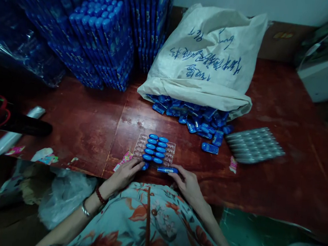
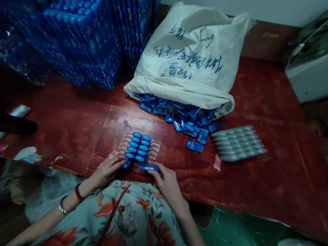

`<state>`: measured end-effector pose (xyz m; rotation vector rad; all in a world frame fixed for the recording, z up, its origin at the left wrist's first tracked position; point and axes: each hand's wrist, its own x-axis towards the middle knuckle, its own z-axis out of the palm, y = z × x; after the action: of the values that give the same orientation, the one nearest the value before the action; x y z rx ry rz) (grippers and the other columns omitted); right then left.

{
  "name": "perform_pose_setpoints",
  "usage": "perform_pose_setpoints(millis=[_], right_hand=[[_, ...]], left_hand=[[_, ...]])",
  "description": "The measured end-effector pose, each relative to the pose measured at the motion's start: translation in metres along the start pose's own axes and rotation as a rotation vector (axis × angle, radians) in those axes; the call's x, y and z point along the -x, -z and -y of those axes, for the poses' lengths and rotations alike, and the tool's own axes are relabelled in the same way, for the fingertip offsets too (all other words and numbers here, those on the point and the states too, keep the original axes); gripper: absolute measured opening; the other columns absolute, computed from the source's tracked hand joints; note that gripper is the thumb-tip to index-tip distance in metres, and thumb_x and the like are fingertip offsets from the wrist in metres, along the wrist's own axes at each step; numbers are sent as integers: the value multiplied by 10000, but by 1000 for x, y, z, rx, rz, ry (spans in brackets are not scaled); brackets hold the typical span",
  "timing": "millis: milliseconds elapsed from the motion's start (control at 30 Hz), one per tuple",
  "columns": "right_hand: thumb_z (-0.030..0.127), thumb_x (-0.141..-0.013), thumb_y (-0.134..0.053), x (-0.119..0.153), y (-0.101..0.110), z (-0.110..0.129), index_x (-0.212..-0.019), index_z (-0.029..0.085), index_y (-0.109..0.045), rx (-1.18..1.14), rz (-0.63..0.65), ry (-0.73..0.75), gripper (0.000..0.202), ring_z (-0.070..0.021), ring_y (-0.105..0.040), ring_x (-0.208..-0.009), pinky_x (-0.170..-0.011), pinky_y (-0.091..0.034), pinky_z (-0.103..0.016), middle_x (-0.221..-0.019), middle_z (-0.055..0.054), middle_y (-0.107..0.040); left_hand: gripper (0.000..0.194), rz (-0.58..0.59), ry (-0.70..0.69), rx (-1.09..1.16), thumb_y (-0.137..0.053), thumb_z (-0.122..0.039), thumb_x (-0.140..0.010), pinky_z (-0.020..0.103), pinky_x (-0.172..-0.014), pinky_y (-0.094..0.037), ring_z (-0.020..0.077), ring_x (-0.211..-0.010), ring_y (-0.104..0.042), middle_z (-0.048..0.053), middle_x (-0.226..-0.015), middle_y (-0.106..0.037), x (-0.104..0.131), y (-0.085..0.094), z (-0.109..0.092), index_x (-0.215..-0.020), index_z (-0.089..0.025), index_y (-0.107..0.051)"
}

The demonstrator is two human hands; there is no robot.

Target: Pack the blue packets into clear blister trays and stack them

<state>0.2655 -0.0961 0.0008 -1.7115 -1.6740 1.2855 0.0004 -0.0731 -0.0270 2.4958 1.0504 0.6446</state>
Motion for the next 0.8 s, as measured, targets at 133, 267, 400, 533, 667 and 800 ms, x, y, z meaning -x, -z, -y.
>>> perform_pose_setpoints(millis=[133,267,400,533,667,800], right_hand=[[499,-914,-387,-9,-21,8,-1010,171,-616,580,-171,282,412,-159,-648,-725,-580,-442,-223,-868,-76,-680],[471,-937,-344,-17,-33,10,-836,167,-588,862,-272,402,403,-126,-606,-645,-527,-366,-209,-744,-43,-628],[372,-947,-382,-18,-35,17,-829,171,-549,990,-182,463,287,-127,-579,-634,-560,-375,-221,-708,-28,-576],[147,-910,-401,-15,-34,34,-923,154,-542,1108,-83,351,142,-151,-578,-684,-588,-406,-239,-779,-60,-585],[52,-862,-349,-12,-35,47,-918,131,-551,1142,19,318,224,-169,-586,-681,-538,-415,-243,-781,-83,-595],[39,-853,-324,-12,-35,52,-891,118,-548,1119,76,305,240,-177,-593,-654,-490,-416,-239,-751,-94,-589]], left_hand=[[368,9,-42,-65,-311,-113,-932,266,-776,-518,171,-939,-587,109,-1033,-600,2,5,5,-1271,-164,-446],[375,25,-65,-150,-275,-157,-954,265,-756,-512,163,-898,-576,76,-1005,-599,4,10,2,-1309,-200,-389],[351,48,-17,-135,-298,-135,-941,274,-740,-510,162,-862,-565,79,-963,-586,4,9,-8,-1264,-195,-423],[328,155,71,-125,-322,-72,-907,285,-746,-507,169,-874,-562,93,-952,-577,-6,7,-16,-1174,-164,-491],[340,178,94,-118,-343,-77,-901,315,-777,-510,181,-889,-568,91,-978,-584,-12,3,-14,-1188,-173,-497],[409,53,24,-120,-318,-92,-923,320,-827,-504,187,-992,-563,117,-1097,-574,-5,-4,-10,-1311,-181,-412]])
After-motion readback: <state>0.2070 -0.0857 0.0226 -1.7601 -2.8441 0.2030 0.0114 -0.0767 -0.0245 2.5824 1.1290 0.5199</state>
